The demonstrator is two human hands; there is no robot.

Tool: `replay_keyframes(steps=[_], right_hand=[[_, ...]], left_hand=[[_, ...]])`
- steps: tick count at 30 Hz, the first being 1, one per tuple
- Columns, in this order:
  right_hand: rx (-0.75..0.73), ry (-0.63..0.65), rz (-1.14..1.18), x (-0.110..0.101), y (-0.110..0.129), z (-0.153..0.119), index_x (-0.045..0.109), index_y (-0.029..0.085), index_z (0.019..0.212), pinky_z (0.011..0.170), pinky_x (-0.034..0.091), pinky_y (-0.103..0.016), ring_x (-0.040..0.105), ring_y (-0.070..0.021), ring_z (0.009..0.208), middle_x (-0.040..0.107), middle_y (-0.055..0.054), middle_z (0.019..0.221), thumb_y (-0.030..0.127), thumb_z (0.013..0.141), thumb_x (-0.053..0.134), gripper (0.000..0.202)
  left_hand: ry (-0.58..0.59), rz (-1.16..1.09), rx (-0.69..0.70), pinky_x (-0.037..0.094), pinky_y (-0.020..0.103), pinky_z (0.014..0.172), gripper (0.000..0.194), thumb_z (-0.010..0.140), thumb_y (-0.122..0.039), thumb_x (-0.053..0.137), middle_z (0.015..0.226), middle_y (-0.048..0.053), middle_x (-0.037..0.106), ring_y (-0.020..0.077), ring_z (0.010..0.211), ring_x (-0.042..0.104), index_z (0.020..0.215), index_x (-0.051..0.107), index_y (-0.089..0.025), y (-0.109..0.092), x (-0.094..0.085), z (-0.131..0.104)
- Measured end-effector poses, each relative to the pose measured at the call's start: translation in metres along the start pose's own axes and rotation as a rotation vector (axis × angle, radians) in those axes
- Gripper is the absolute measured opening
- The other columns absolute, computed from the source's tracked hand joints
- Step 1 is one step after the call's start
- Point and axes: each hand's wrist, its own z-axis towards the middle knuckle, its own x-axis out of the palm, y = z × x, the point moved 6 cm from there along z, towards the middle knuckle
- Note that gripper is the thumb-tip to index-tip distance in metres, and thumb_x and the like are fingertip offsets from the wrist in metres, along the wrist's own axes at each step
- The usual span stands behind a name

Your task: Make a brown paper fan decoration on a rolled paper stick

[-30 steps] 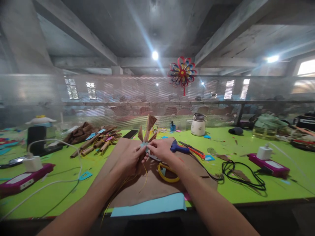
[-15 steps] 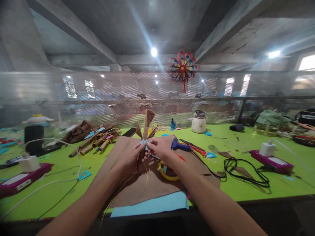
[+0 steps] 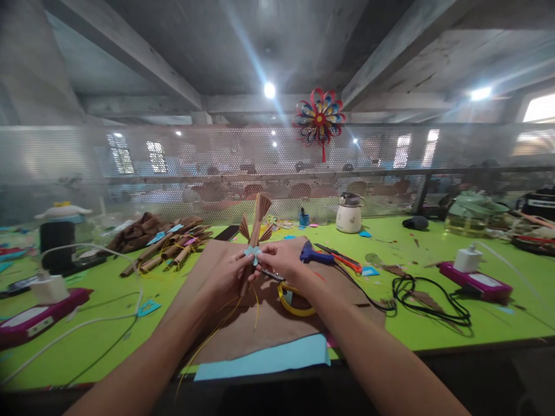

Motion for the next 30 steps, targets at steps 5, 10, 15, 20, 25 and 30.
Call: replay_keyframes(steps=[5,10,15,20,25,30], right_hand=[[-0.043,-0.046,-0.027,-0.008,0.01,-0.001,0.061,0.016,0.065,0.045,0.032,-0.022,0.044,-0.0084,0.045,0.057,0.002,0.05,0.04,0.067,0.068,0.025],[-0.089,-0.272,-0.022,-0.039,0.014,0.004,0.059,0.015,0.061,0.043,0.031,-0.022,0.04,-0.0073,0.041,0.052,0.003,0.046,0.04,0.065,0.065,0.025],[-0.099,-0.435,-0.116,-0.073,0.006,0.01,0.057,0.016,0.058,0.041,0.029,-0.022,0.038,-0.0076,0.039,0.052,0.002,0.046,0.043,0.061,0.063,0.027],[-0.103,-0.482,-0.324,-0.088,0.001,0.014,0.057,0.017,0.057,0.043,0.034,-0.022,0.044,-0.0095,0.043,0.056,0.0,0.048,0.039,0.065,0.058,0.023],[-0.057,-0.377,-0.396,-0.082,-0.006,0.017,0.061,0.016,0.06,0.045,0.038,-0.021,0.047,-0.0097,0.044,0.058,0.0,0.049,0.034,0.07,0.058,0.021],[-0.001,-0.189,-0.582,-0.072,-0.013,0.017,0.062,0.016,0.056,0.047,0.038,-0.021,0.051,-0.0103,0.046,0.061,-0.001,0.05,0.03,0.072,0.062,0.021]], left_hand=[[-0.006,-0.011,-0.007,0.047,0.018,0.055,0.015,0.08,-0.024,0.068,0.078,0.006,0.065,0.0098,0.061,0.059,0.091,0.064,-0.014,-0.003,0.002,-0.004],[-0.08,0.006,0.0,0.049,0.018,0.059,0.01,0.085,-0.023,0.062,0.072,0.004,0.063,0.0094,0.06,0.059,0.089,0.057,-0.016,-0.003,-0.005,-0.006],[-0.102,0.027,-0.01,0.046,0.018,0.055,0.011,0.086,-0.028,0.06,0.067,0.001,0.061,0.0096,0.056,0.058,0.089,0.053,-0.019,0.0,-0.014,-0.002],[-0.12,0.044,-0.005,0.043,0.018,0.051,0.011,0.085,-0.028,0.059,0.066,0.001,0.06,0.0105,0.054,0.057,0.085,0.054,-0.019,-0.001,-0.018,0.001],[-0.127,0.067,0.012,0.039,0.017,0.048,0.008,0.086,-0.026,0.058,0.066,0.002,0.06,0.0099,0.054,0.056,0.084,0.056,-0.019,0.0,-0.023,0.004],[-0.226,0.048,-0.007,0.04,0.017,0.047,0.005,0.086,-0.024,0.057,0.064,0.0,0.058,0.0091,0.052,0.055,0.084,0.055,-0.02,-0.003,-0.029,0.003]])
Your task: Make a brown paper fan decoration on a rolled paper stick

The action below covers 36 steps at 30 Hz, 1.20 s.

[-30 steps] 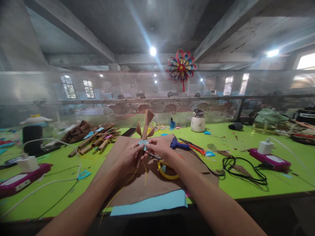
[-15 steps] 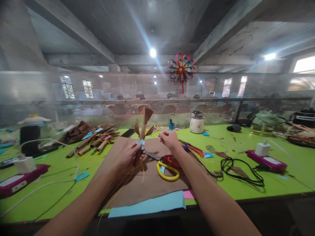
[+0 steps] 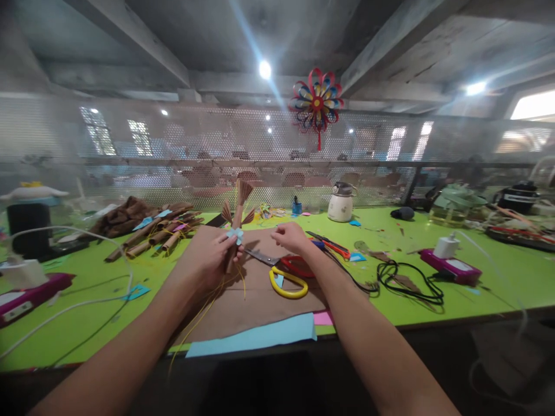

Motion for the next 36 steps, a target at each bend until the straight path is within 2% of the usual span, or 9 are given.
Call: replay_keyframes(steps=[4,12,17,19,23,26,28,32,36], right_hand=[[-0.08,0.116,-0.094,0.009,0.008,-0.004,0.061,0.016,0.055,0.047,0.036,-0.02,0.049,-0.0092,0.048,0.06,0.0,0.052,0.031,0.074,0.062,0.024],[-0.048,0.067,0.294,0.022,0.027,-0.011,0.062,0.016,0.068,0.049,0.043,-0.022,0.053,-0.0107,0.051,0.058,0.001,0.056,0.056,0.072,0.064,0.04],[-0.045,0.14,0.382,0.046,0.036,-0.018,0.061,0.017,0.065,0.048,0.04,-0.022,0.05,-0.0098,0.049,0.058,0.002,0.054,0.054,0.068,0.067,0.037],[-0.052,0.151,0.427,0.045,0.037,-0.018,0.06,0.017,0.065,0.046,0.038,-0.021,0.048,-0.0087,0.047,0.058,0.003,0.053,0.05,0.069,0.067,0.033],[-0.017,0.067,0.374,0.006,0.025,-0.011,0.059,0.016,0.061,0.045,0.034,-0.021,0.043,-0.0069,0.044,0.057,0.003,0.052,0.037,0.069,0.066,0.024],[0.13,-0.086,0.115,-0.033,-0.002,-0.007,0.056,0.016,0.052,0.046,0.034,-0.021,0.043,-0.0069,0.043,0.053,0.003,0.047,0.025,0.07,0.062,0.021],[0.187,-0.101,0.045,-0.043,-0.017,-0.005,0.055,0.015,0.049,0.044,0.032,-0.021,0.042,-0.0073,0.042,0.05,0.004,0.044,0.019,0.067,0.063,0.02],[0.235,-0.049,-0.026,-0.029,-0.033,-0.003,0.053,0.016,0.045,0.042,0.029,-0.022,0.039,-0.0077,0.039,0.046,0.004,0.039,0.012,0.064,0.064,0.022],[0.208,0.08,-0.049,0.0,-0.024,-0.005,0.056,0.015,0.052,0.046,0.033,-0.021,0.044,-0.008,0.044,0.051,0.004,0.046,0.016,0.067,0.063,0.017]], left_hand=[[-0.029,0.037,0.004,0.037,0.015,0.044,0.006,0.085,-0.023,0.059,0.062,0.0,0.056,0.0076,0.049,0.052,0.084,0.055,-0.018,-0.004,-0.002,0.0],[0.113,0.103,0.034,0.041,0.016,0.048,0.016,0.083,-0.03,0.061,0.066,0.001,0.058,0.0081,0.053,0.053,0.089,0.056,-0.017,0.005,0.008,0.0],[0.147,0.14,0.054,0.04,0.017,0.048,0.017,0.082,-0.03,0.062,0.065,0.001,0.059,0.0085,0.053,0.052,0.089,0.059,-0.015,0.007,0.019,-0.005],[0.15,0.132,0.051,0.04,0.017,0.049,0.018,0.083,-0.032,0.062,0.066,0.001,0.06,0.0091,0.054,0.054,0.089,0.06,-0.015,0.005,0.02,-0.006],[0.021,0.064,-0.017,0.039,0.019,0.045,0.029,0.084,-0.045,0.059,0.063,0.0,0.059,0.0102,0.049,0.054,0.093,0.059,-0.017,0.002,0.007,-0.004],[-0.12,0.003,-0.01,0.036,0.018,0.04,0.025,0.087,-0.041,0.056,0.058,-0.001,0.056,0.0088,0.042,0.05,0.089,0.058,-0.016,-0.004,-0.009,0.001],[-0.176,-0.033,-0.004,0.035,0.017,0.039,0.021,0.089,-0.035,0.053,0.056,-0.001,0.054,0.0079,0.041,0.049,0.086,0.057,-0.015,-0.006,-0.015,0.003],[-0.22,-0.027,-0.014,0.036,0.015,0.039,0.016,0.091,-0.025,0.049,0.055,-0.001,0.054,0.007,0.041,0.049,0.082,0.056,-0.014,-0.005,-0.021,0.007],[-0.221,0.003,-0.001,0.035,0.015,0.038,0.012,0.09,-0.019,0.049,0.054,0.0,0.054,0.0069,0.041,0.049,0.081,0.055,-0.014,-0.004,-0.021,0.008]])
